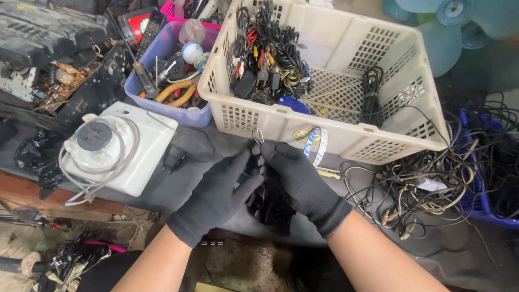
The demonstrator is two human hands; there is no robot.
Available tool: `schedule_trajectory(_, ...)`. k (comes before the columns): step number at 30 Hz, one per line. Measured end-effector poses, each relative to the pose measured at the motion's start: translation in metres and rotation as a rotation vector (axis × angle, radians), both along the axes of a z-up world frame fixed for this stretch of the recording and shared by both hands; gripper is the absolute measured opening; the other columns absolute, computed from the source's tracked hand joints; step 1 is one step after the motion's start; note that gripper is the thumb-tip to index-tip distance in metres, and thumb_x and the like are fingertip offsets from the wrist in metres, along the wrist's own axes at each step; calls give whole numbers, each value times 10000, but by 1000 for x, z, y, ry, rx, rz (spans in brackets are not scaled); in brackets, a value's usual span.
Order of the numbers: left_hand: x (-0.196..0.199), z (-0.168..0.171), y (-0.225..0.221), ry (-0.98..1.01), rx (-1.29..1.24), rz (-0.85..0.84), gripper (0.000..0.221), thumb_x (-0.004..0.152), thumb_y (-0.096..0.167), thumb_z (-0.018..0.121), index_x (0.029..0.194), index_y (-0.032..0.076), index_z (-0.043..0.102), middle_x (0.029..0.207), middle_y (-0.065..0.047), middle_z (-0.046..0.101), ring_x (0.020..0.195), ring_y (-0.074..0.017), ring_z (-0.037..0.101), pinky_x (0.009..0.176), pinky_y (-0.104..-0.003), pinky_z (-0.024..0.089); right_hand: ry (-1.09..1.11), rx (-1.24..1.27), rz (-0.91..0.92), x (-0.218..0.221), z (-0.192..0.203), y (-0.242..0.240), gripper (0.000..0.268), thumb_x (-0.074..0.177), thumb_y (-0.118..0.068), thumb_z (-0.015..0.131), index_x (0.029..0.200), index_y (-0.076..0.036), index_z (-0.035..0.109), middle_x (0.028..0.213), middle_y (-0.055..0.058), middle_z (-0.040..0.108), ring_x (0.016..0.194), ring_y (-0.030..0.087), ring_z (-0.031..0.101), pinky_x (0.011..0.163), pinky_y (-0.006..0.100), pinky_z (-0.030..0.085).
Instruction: The person is sorting through electronic parts and attempting to connect a small metal clip to a plastic component.
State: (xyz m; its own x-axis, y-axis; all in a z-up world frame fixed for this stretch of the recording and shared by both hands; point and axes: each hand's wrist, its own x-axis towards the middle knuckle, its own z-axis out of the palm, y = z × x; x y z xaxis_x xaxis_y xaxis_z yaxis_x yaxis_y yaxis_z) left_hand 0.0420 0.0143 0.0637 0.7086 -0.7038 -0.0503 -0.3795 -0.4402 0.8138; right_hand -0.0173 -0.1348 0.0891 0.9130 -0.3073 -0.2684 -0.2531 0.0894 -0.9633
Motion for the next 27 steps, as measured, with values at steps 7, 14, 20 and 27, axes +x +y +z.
schedule_trajectory(7,1,-28,10,-399,-125,-74,285,1045,350,592,924,131,728,834,-141,718,849,-341,711,767,-427,594,115,-388,-19,0,-9,-8,297,1015,-316,617,1075,-85,794,939,200,788,1027,356,754,894,424,569)
schedule_trajectory(14,0,-49,18,-553,-197,95,195,955,331,731,833,178,733,675,-79,660,741,-310,694,649,-380,570,103,-602,171,0,17,19,291,992,-288,607,1036,-72,796,961,235,776,1006,469,712,907,503,566)
schedule_trajectory(20,15,-54,22,-830,-153,277,227,815,474,827,761,295,699,580,27,553,587,-192,630,564,-318,526,70,-688,229,0,20,20,259,964,-311,632,1006,-126,807,900,190,786,986,416,731,863,459,582)
schedule_trajectory(27,17,-35,32,-366,-294,307,196,800,348,874,789,188,761,603,-97,621,629,-282,681,549,-333,535,100,-613,279,-11,-6,12,244,961,-256,625,985,-93,805,847,224,777,918,437,751,840,467,585)
